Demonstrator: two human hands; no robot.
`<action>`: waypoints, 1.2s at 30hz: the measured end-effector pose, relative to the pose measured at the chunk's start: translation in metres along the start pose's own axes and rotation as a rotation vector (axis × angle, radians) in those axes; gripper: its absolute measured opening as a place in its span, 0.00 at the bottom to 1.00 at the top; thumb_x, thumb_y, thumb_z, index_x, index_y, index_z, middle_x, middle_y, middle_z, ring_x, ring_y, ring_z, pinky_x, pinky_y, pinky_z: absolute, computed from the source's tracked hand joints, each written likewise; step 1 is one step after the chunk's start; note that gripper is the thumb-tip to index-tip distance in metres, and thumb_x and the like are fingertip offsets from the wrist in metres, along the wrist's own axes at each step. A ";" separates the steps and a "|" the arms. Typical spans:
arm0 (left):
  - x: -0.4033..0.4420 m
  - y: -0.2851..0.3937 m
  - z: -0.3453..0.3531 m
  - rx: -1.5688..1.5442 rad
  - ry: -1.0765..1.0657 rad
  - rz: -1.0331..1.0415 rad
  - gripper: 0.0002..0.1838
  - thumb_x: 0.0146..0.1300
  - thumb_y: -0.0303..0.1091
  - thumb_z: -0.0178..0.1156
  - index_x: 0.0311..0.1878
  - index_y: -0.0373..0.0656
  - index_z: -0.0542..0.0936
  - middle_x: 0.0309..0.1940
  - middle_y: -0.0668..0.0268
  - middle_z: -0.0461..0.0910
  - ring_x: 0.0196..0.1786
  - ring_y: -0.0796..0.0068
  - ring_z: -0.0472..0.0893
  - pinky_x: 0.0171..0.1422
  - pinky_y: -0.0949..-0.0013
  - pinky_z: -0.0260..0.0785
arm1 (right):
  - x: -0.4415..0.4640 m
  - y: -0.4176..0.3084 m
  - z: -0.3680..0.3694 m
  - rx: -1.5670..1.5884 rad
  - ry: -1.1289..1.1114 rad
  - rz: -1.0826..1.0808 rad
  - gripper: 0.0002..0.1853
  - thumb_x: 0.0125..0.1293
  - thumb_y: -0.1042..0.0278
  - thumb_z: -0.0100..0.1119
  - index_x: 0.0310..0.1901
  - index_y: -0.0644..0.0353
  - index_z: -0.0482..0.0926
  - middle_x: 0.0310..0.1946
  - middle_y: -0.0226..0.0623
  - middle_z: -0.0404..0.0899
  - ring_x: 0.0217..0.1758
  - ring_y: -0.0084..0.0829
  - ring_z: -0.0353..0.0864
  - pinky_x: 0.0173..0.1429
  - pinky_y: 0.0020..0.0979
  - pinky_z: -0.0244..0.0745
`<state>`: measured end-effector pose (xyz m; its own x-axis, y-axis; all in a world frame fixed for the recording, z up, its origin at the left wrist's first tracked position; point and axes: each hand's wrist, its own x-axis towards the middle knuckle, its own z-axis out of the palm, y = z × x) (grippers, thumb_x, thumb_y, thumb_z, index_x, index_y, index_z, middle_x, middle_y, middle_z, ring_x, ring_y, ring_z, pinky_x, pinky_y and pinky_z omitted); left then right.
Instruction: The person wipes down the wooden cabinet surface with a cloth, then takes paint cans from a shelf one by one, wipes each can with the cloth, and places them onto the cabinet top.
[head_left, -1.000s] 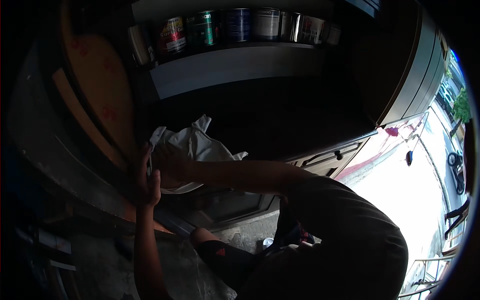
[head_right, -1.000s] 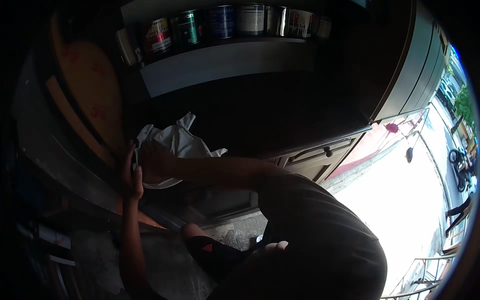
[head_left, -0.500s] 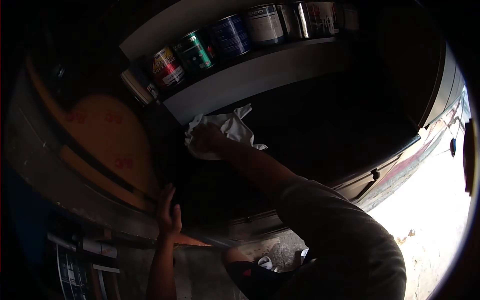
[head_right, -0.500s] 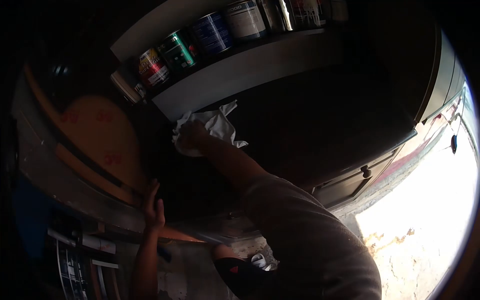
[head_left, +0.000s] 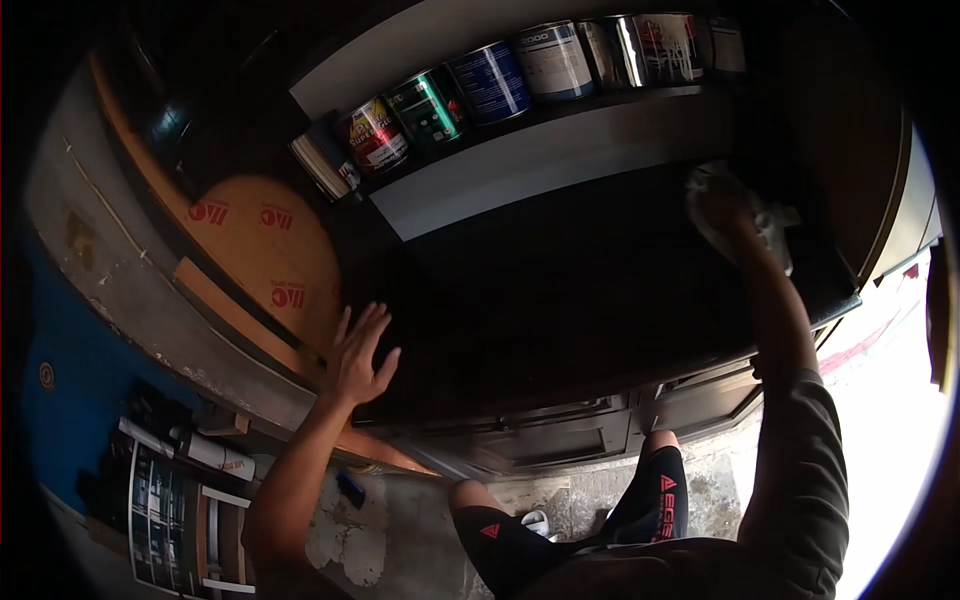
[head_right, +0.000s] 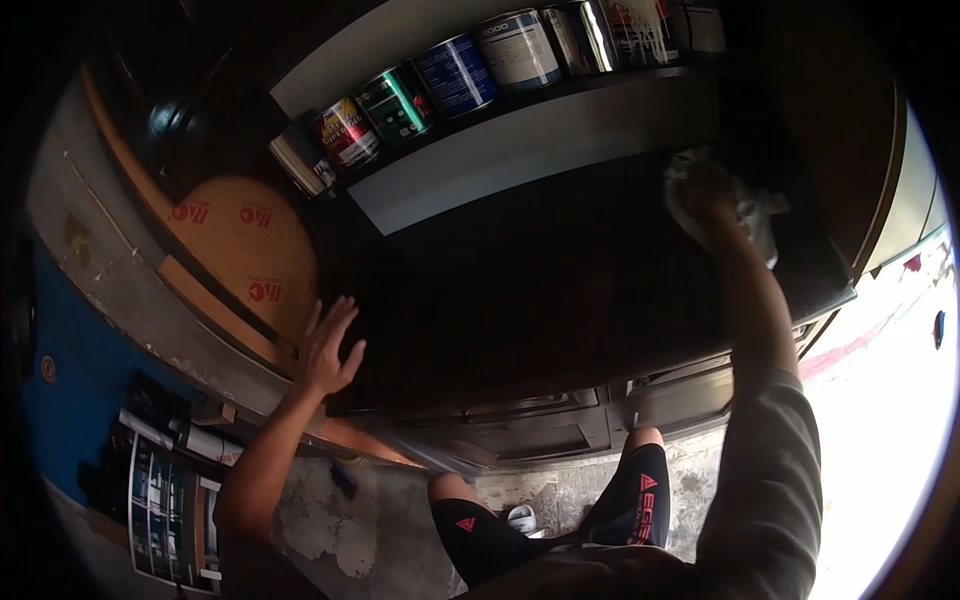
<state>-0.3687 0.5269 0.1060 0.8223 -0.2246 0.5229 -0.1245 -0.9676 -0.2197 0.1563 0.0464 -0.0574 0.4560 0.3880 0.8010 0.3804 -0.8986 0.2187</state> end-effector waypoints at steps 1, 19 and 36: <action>0.031 -0.001 -0.007 0.017 0.049 0.048 0.25 0.63 0.36 0.60 0.61 0.34 0.73 0.62 0.52 0.76 0.65 0.52 0.74 0.73 0.49 0.59 | -0.012 0.015 -0.026 -0.061 -0.027 0.066 0.20 0.70 0.52 0.48 0.46 0.60 0.82 0.46 0.40 0.83 0.44 0.40 0.82 0.47 0.37 0.77; 0.355 -0.016 0.085 -0.405 0.556 -1.184 0.56 0.43 0.59 0.77 0.64 0.28 0.59 0.63 0.42 0.64 0.56 0.49 0.78 0.56 0.50 0.76 | -0.023 0.044 -0.120 0.086 -0.313 0.467 0.22 0.62 0.60 0.45 0.53 0.56 0.81 0.48 0.46 0.84 0.47 0.52 0.83 0.49 0.47 0.78; 0.210 0.042 -0.006 -0.908 0.457 -0.778 0.35 0.44 0.44 0.80 0.49 0.31 0.77 0.43 0.55 0.82 0.37 0.67 0.84 0.43 0.70 0.79 | -0.033 0.047 -0.103 0.090 -0.134 0.390 0.22 0.65 0.56 0.43 0.53 0.56 0.81 0.46 0.49 0.84 0.45 0.53 0.83 0.48 0.47 0.78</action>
<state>-0.2048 0.4381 0.2117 0.6069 0.5892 0.5334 -0.1798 -0.5519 0.8143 0.0761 -0.0302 -0.0165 0.6779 0.0509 0.7333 0.2245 -0.9643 -0.1406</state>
